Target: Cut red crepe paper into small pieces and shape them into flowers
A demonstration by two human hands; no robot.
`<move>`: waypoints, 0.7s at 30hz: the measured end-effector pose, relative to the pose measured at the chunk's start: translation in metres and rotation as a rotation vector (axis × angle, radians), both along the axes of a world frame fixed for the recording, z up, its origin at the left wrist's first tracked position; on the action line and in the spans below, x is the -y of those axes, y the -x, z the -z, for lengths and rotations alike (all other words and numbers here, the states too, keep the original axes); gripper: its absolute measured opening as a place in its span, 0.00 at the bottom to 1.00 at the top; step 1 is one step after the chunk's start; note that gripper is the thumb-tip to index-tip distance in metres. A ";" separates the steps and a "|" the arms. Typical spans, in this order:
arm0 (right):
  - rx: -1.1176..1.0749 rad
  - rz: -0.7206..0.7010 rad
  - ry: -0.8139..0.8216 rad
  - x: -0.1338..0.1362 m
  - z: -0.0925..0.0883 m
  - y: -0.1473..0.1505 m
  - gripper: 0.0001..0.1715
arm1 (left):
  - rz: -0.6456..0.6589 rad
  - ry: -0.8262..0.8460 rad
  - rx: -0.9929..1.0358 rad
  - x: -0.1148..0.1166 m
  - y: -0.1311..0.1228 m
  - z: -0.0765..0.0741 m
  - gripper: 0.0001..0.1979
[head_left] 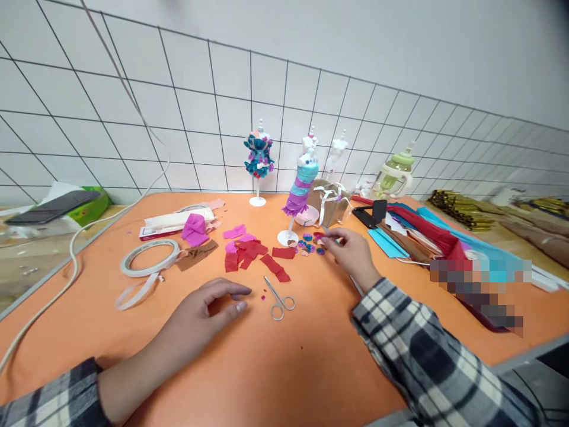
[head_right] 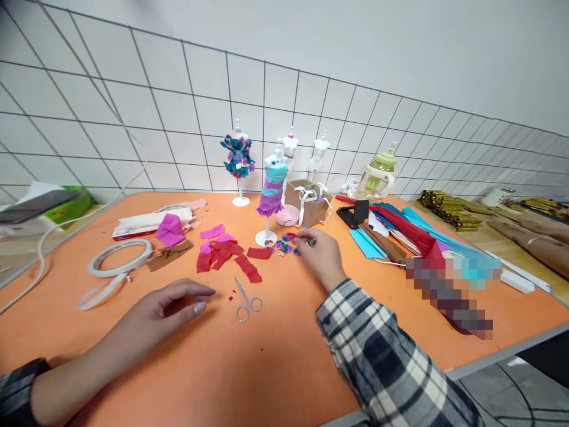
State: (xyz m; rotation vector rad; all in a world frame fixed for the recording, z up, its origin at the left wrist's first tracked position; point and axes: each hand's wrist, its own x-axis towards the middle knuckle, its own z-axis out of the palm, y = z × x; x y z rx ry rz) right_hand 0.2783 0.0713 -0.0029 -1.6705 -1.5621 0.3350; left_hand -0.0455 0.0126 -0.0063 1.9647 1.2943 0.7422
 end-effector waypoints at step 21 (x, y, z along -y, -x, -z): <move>0.556 0.048 -0.210 0.000 0.008 -0.025 0.21 | 0.104 -0.353 -0.221 -0.009 -0.006 0.003 0.12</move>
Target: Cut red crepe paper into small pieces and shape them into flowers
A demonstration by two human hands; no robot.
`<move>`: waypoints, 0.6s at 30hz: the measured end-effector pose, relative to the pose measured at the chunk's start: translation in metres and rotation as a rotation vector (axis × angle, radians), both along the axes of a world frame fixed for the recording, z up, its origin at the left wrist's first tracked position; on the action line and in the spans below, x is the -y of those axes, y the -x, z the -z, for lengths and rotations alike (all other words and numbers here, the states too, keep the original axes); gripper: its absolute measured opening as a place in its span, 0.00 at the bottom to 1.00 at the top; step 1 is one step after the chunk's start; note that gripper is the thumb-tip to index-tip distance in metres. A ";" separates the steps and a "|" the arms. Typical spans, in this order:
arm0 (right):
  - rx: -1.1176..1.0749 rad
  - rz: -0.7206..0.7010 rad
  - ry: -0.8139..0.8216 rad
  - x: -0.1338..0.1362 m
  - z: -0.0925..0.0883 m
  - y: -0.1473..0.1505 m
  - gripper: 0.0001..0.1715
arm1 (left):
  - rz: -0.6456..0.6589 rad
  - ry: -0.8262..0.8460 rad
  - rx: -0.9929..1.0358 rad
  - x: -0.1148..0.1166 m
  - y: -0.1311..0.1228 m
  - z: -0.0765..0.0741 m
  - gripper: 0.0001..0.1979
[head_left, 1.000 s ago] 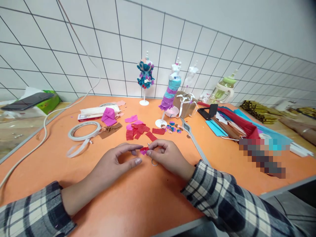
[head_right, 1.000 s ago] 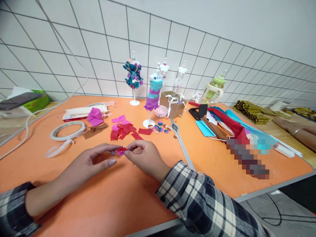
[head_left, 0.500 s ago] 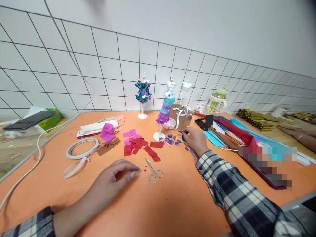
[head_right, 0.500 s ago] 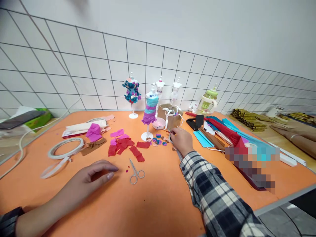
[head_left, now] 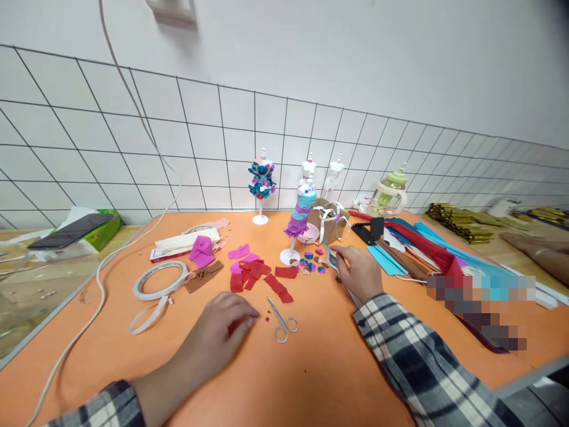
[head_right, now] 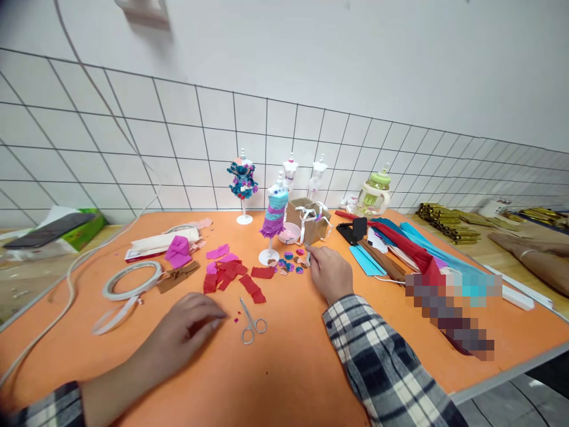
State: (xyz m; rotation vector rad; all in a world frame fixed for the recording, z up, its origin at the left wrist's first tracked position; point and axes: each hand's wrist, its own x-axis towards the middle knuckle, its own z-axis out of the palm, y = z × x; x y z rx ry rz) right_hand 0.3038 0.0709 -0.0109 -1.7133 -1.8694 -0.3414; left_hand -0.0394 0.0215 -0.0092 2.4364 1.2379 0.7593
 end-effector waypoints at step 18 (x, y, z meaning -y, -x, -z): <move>0.070 0.286 -0.339 -0.031 0.031 -0.009 0.13 | 0.387 0.050 -0.431 0.013 0.030 0.016 0.29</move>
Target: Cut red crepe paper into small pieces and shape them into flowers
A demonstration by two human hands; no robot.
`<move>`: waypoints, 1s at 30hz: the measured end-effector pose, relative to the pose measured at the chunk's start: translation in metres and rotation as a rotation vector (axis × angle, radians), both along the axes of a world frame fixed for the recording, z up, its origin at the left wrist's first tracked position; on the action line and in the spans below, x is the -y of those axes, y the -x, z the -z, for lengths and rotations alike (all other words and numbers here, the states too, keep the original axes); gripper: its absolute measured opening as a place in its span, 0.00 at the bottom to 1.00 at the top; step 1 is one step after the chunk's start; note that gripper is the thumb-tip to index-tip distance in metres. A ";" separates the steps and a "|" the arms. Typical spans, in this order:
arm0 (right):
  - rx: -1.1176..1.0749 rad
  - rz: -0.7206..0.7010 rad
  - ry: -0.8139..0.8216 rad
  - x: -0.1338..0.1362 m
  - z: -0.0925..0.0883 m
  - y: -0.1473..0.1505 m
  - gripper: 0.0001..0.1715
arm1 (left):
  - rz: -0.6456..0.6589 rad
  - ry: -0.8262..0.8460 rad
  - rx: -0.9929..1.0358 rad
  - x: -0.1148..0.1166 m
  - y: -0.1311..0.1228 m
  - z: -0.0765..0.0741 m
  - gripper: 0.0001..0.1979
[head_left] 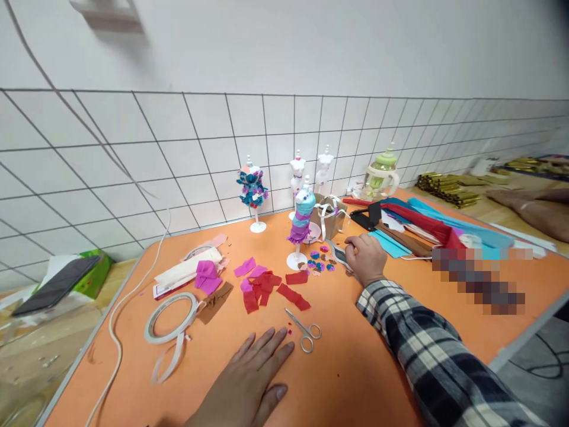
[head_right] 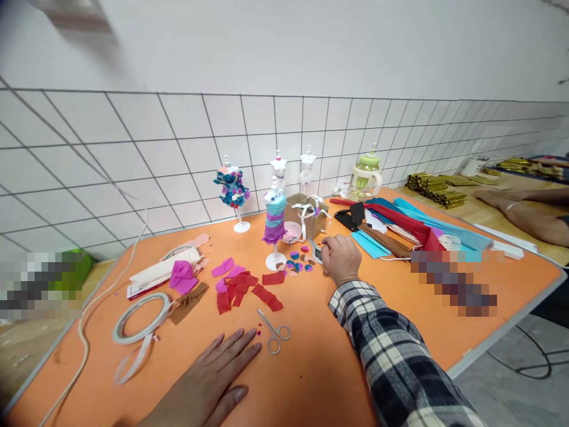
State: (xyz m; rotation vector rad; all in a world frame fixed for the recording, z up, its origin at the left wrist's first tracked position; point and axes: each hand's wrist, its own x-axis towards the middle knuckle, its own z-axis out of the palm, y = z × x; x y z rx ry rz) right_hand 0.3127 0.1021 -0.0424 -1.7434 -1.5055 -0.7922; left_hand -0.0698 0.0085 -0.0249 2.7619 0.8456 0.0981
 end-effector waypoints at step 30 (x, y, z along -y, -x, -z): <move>0.078 -0.552 0.003 0.048 -0.014 0.049 0.11 | -0.949 -0.076 -0.017 -0.055 0.070 -0.021 0.14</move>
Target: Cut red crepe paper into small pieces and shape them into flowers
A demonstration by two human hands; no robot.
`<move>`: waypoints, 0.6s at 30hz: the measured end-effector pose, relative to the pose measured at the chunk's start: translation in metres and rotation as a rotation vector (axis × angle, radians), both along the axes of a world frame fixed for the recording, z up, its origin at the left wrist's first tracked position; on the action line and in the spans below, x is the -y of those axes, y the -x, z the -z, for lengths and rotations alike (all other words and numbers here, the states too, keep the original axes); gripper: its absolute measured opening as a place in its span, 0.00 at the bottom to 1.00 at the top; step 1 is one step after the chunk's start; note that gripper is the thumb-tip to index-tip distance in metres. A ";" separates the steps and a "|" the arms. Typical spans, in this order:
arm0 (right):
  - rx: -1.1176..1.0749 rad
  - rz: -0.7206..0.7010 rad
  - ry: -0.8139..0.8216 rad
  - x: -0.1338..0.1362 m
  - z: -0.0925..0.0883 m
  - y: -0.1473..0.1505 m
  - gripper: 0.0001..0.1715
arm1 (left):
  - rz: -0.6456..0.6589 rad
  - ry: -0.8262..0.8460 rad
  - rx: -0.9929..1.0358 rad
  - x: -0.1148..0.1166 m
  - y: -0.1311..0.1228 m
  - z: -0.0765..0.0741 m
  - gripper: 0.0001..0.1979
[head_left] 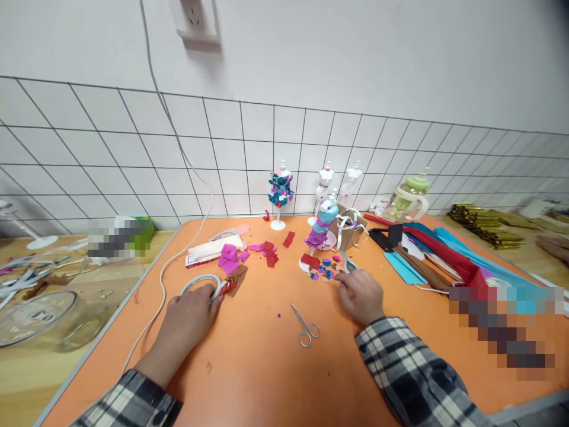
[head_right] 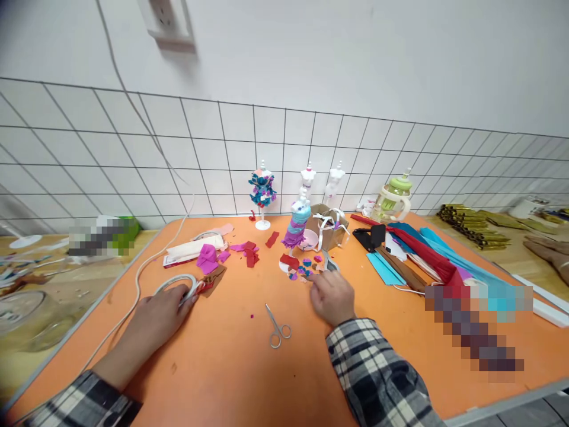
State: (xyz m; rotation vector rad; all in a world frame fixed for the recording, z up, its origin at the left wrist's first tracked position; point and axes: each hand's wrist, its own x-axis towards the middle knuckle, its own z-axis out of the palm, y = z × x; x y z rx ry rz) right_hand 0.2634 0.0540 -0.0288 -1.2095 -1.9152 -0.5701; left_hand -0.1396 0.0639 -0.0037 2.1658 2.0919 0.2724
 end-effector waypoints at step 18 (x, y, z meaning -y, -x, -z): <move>0.117 0.221 0.879 -0.040 -0.036 0.112 0.32 | -0.161 -0.254 0.542 -0.017 0.009 0.014 0.21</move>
